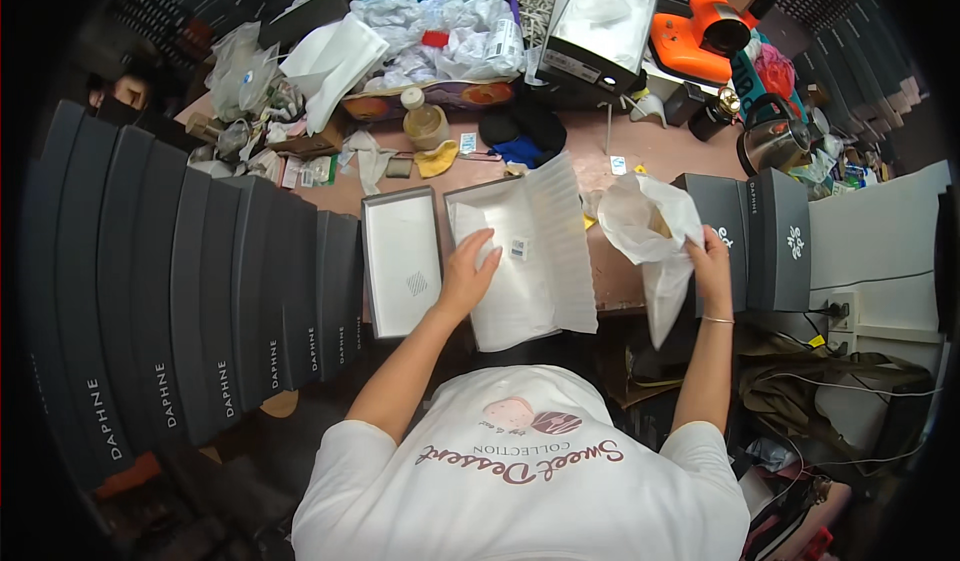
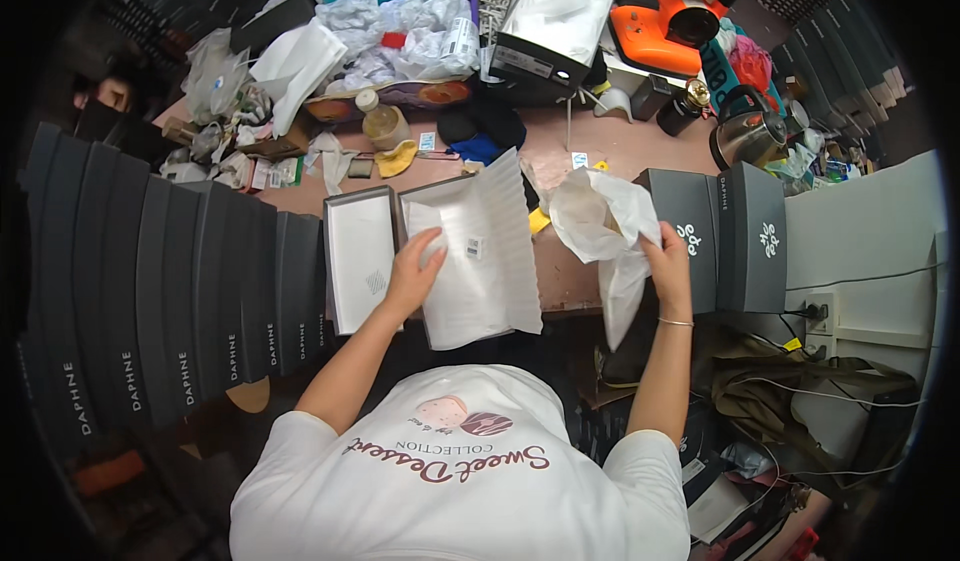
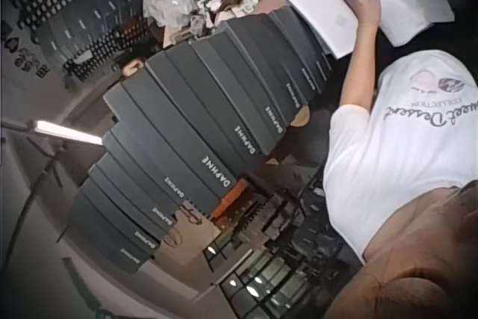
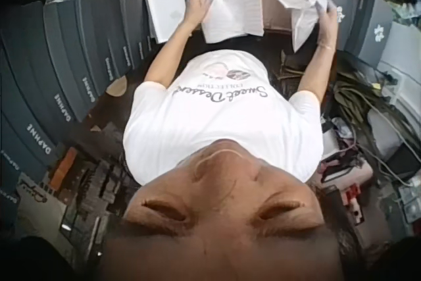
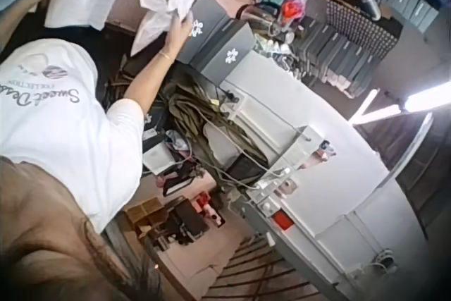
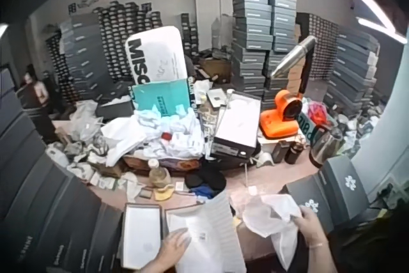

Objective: Cleaning high-heeled shoes with a brush and packing them into boxes with tissue paper and protective materials.

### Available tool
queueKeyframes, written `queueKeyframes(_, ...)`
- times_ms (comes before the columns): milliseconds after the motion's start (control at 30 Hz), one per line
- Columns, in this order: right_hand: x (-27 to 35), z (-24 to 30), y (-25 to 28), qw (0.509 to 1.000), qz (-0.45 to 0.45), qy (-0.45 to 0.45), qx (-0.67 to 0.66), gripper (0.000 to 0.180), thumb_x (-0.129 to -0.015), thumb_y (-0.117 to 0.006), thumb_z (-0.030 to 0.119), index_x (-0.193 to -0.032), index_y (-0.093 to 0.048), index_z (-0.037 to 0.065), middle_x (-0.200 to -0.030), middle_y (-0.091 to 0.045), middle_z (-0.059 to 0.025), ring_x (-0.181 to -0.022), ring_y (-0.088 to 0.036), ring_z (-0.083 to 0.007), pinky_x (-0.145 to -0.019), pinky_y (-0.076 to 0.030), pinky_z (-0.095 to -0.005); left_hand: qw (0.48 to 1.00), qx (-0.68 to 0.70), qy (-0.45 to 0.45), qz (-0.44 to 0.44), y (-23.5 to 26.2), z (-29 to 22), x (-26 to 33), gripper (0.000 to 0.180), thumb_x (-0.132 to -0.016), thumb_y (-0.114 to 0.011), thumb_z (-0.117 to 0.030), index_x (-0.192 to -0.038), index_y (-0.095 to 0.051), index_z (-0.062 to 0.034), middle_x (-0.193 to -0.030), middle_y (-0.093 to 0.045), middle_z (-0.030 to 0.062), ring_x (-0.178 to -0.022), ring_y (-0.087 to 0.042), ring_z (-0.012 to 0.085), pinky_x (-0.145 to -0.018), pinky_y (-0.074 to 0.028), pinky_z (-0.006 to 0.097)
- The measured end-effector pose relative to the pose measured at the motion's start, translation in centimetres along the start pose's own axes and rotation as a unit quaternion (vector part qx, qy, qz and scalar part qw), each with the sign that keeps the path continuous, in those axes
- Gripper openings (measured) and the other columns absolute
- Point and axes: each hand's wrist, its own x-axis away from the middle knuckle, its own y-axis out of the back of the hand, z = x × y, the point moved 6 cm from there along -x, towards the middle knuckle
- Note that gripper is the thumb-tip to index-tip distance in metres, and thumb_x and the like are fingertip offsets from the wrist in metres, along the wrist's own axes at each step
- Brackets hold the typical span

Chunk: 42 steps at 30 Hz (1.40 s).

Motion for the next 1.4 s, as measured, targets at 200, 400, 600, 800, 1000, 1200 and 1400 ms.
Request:
queueKeyframes(200, 3.7, 17.8, -6.5, 0.968, 0.178, 0.152, 0.092, 0.011, -0.075, -0.056, -0.003, -0.086, -0.060, -0.004, -0.072, -0.056, 0.0024, -0.067, -0.047, -0.0052, -0.060, -0.039, -0.0210, 0.917, 0.396, 0.054, 0.005, 7.8, -8.5, -2.9, 0.077, -0.089, -0.049, -0.059, -0.142, -0.035, -0.0049, -0.144, -0.035, 0.0160, -0.133, -0.034, 0.0257, -0.108, -0.026, 0.036)
queueKeyframes(400, 4.1, 15.1, -21.4, 0.938, 0.229, 0.206, 0.158, 0.019, -0.073, -0.063, 0.008, -0.086, -0.058, -0.005, -0.071, -0.058, -0.0225, -0.063, -0.060, -0.0290, -0.060, -0.046, -0.0357, 0.982, 0.117, -0.092, 0.113, 11.4, -12.7, -0.1, 0.071, -0.090, -0.051, -0.054, -0.146, -0.031, -0.0143, -0.148, -0.030, 0.0137, -0.139, -0.025, 0.0251, -0.111, -0.020, 0.039)
queueKeyframes(600, 1.1, 6.1, -28.5, 0.919, 0.139, 0.200, 0.309, 0.025, -0.074, -0.064, 0.009, -0.093, -0.056, -0.005, -0.080, -0.063, -0.0241, -0.081, -0.062, -0.0414, -0.069, -0.049, -0.0445, 0.810, 0.509, 0.284, 0.063, -3.1, -0.3, 2.1, 0.049, -0.097, -0.047, -0.040, -0.134, -0.049, -0.0079, -0.143, -0.039, 0.0116, -0.129, -0.040, 0.0213, -0.107, -0.028, 0.035)
queueKeyframes(800, 8.4, 3.4, -22.4, 0.919, 0.375, 0.029, 0.115, 0.022, -0.082, -0.060, 0.012, -0.097, -0.064, -0.004, -0.073, -0.064, -0.0190, -0.071, -0.066, -0.0314, -0.067, -0.052, -0.0376, 0.973, 0.205, 0.103, -0.018, -1.4, 3.9, 4.4, 0.038, -0.093, -0.058, -0.022, -0.124, -0.054, -0.0004, -0.117, -0.060, 0.0113, -0.103, -0.059, 0.0201, -0.093, -0.044, 0.031)
queueKeyframes(1000, 6.5, -5.3, -9.9, 0.898, 0.202, -0.046, 0.388, 0.038, -0.088, -0.060, 0.016, -0.119, -0.053, -0.004, -0.110, -0.059, -0.0212, -0.103, -0.060, -0.0281, -0.085, -0.049, -0.0367, 0.968, -0.182, 0.157, -0.064, 3.9, 10.9, 9.1, 0.032, -0.085, -0.064, -0.022, -0.104, -0.057, 0.0042, -0.084, -0.064, 0.0170, -0.081, -0.063, 0.0326, -0.075, -0.050, 0.040)
queueKeyframes(1200, 7.4, 3.7, -26.2, 0.869, 0.150, 0.327, 0.340, 0.074, -0.081, -0.066, 0.038, -0.139, -0.035, 0.004, -0.141, -0.036, -0.0237, -0.132, -0.032, -0.0380, -0.108, -0.027, -0.0495, 0.974, -0.206, 0.091, -0.027, 5.9, 7.1, 9.2, 0.027, -0.087, -0.054, -0.018, -0.073, -0.050, 0.0047, -0.072, -0.056, 0.0249, -0.070, -0.054, 0.0451, -0.062, -0.042, 0.048)
queueKeyframes(1400, 8.0, -1.7, -29.8, 0.910, 0.283, 0.226, 0.202, 0.068, -0.089, -0.053, 0.049, -0.140, -0.037, 0.007, -0.143, -0.038, -0.0173, -0.136, -0.029, -0.0303, -0.111, -0.021, -0.0477, 0.967, 0.228, 0.085, -0.081, 12.5, -4.1, 12.6, 0.026, -0.094, -0.052, -0.015, -0.072, -0.047, -0.0022, -0.068, -0.044, -0.0075, -0.062, -0.034, 0.0029, -0.051, -0.029, 0.021)
